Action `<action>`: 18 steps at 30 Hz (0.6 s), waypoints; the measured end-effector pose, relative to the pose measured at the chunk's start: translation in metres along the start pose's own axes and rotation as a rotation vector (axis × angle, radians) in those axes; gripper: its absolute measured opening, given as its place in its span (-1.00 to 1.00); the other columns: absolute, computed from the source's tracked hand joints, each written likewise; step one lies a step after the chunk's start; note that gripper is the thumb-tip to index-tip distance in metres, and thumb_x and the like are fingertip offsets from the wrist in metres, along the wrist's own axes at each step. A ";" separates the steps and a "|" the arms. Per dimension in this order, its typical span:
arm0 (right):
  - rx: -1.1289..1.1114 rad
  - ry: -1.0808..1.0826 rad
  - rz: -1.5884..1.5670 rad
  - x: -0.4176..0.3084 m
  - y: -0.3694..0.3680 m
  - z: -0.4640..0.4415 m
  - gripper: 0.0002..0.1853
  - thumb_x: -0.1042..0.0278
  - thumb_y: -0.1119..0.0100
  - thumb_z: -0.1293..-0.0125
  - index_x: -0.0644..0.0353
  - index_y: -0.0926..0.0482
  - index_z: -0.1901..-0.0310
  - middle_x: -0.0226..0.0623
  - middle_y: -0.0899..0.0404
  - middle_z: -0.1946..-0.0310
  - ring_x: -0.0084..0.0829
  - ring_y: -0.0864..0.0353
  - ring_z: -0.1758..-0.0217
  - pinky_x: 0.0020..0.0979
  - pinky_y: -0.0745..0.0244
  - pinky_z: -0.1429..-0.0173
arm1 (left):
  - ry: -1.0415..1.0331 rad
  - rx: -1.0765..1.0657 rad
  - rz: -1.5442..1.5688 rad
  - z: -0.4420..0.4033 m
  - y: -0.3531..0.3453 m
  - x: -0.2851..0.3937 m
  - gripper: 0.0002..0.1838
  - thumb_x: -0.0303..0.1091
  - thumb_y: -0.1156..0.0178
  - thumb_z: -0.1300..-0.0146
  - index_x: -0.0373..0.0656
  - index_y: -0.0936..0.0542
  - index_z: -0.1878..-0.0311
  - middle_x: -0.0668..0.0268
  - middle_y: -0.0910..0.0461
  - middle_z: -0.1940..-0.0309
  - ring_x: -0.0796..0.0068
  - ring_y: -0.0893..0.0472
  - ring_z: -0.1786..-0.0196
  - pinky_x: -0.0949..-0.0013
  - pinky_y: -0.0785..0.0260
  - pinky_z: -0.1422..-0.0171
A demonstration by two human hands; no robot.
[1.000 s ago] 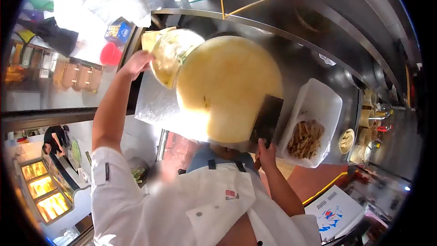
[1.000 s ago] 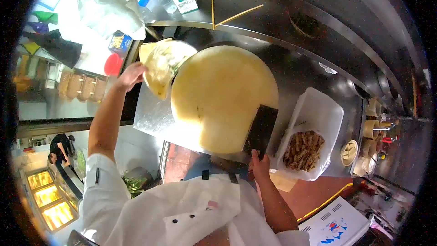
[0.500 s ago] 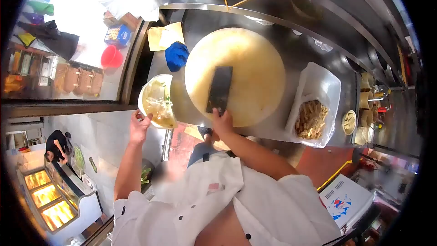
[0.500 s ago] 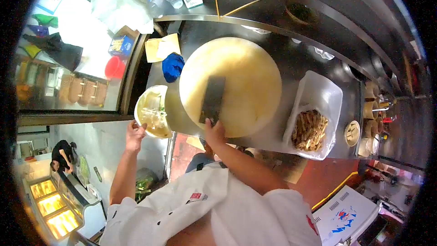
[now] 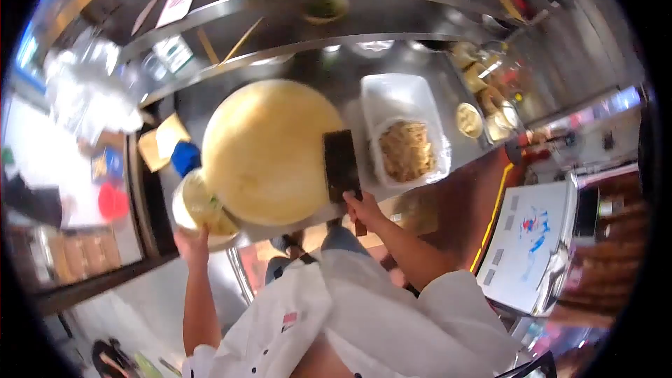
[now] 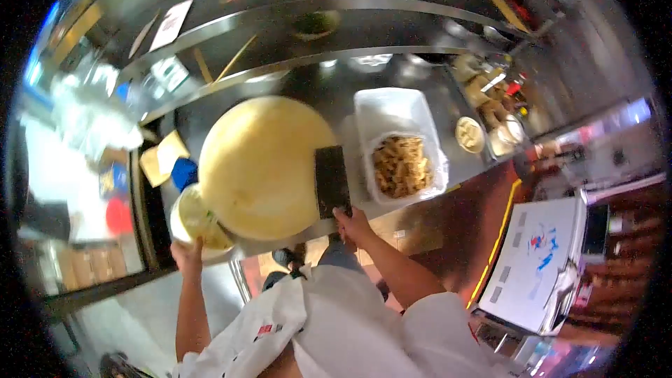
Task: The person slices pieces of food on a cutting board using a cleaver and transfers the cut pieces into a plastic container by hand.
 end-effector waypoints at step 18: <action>0.146 0.271 0.376 0.052 -0.161 -0.034 -0.47 -0.07 -0.29 -0.41 0.36 -0.63 -0.01 0.13 -0.73 0.16 0.15 -0.72 0.01 0.02 -0.57 -0.11 | 0.118 -0.042 -0.007 0.006 0.014 0.060 -0.07 0.04 -0.67 -0.03 -0.41 -0.40 -0.25 -0.07 -0.45 -0.15 -0.03 -0.45 -0.24 0.04 -0.35 -0.35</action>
Point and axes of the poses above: each hand's wrist, its own z-axis away from the middle knuckle, its own y-axis out of the back of the hand, x = y × z, the point moved 9 cm from there along -z, towards the middle knuckle
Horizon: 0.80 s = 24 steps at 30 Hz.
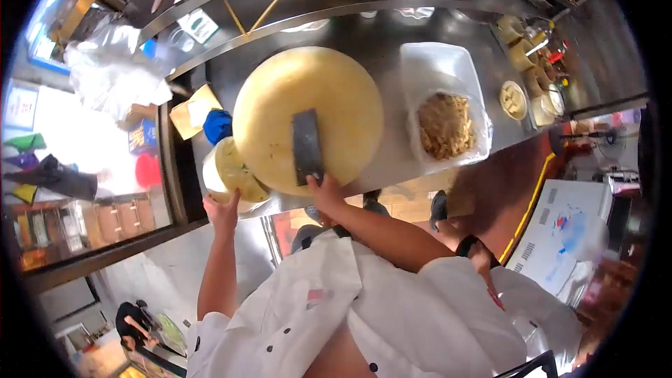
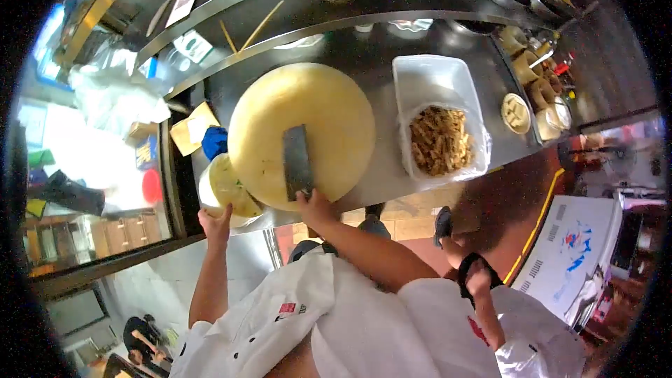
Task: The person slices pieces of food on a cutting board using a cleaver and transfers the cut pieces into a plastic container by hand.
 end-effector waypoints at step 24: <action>-0.240 0.141 0.196 -0.022 -0.029 -0.045 -0.45 -0.07 -0.33 -0.35 0.36 -0.66 -0.01 0.18 -0.72 0.10 0.15 -0.71 -0.03 -0.02 -0.57 -0.15 | 0.092 0.055 -0.071 0.030 -0.009 0.022 0.05 0.16 -0.63 0.07 -0.34 -0.29 -0.28 -0.09 -0.38 -0.16 -0.19 -0.51 -0.21 -0.07 -0.49 -0.21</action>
Point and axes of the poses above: each hand's wrist, its own z-axis away from the middle knuckle, its own y-axis out of the back of the hand, x = y × z, the point moved 9 cm from there along -z, towards the middle knuckle
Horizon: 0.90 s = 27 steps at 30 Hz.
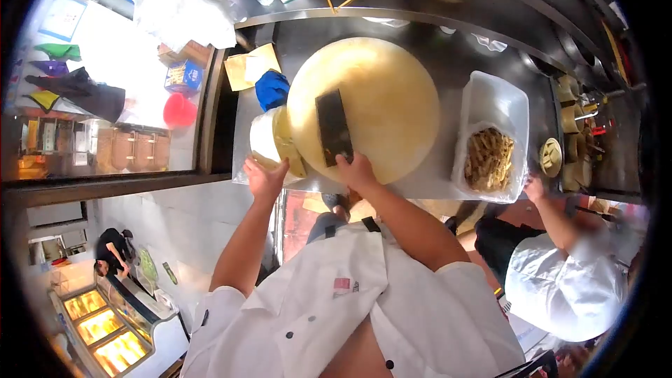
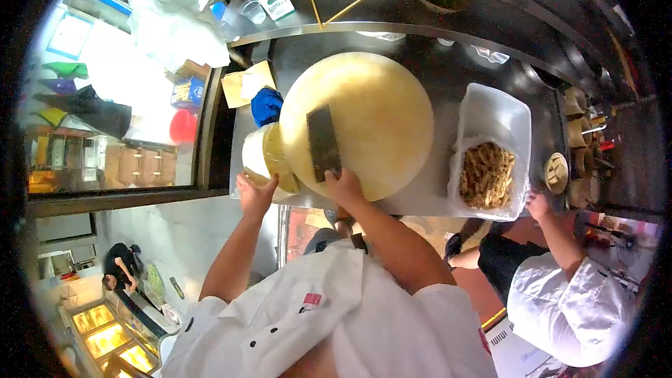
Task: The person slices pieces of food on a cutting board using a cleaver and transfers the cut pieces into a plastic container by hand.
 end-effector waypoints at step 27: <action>-0.307 0.179 0.263 -0.090 -0.073 0.023 -0.44 -0.03 -0.19 -0.42 0.40 -0.58 -0.12 0.32 -0.66 0.00 0.31 -0.63 -0.11 0.11 -0.50 -0.25 | -0.025 0.130 0.179 0.015 0.000 -0.035 -0.10 0.05 -0.61 -0.03 -0.37 -0.38 -0.23 -0.08 -0.42 -0.11 -0.07 -0.60 -0.09 0.00 -0.51 -0.16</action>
Point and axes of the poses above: each hand's wrist, its own z-axis away from the middle knuckle, its own y-axis out of the back of the hand, x = y × z, the point moved 9 cm from there along -z, towards the middle knuckle
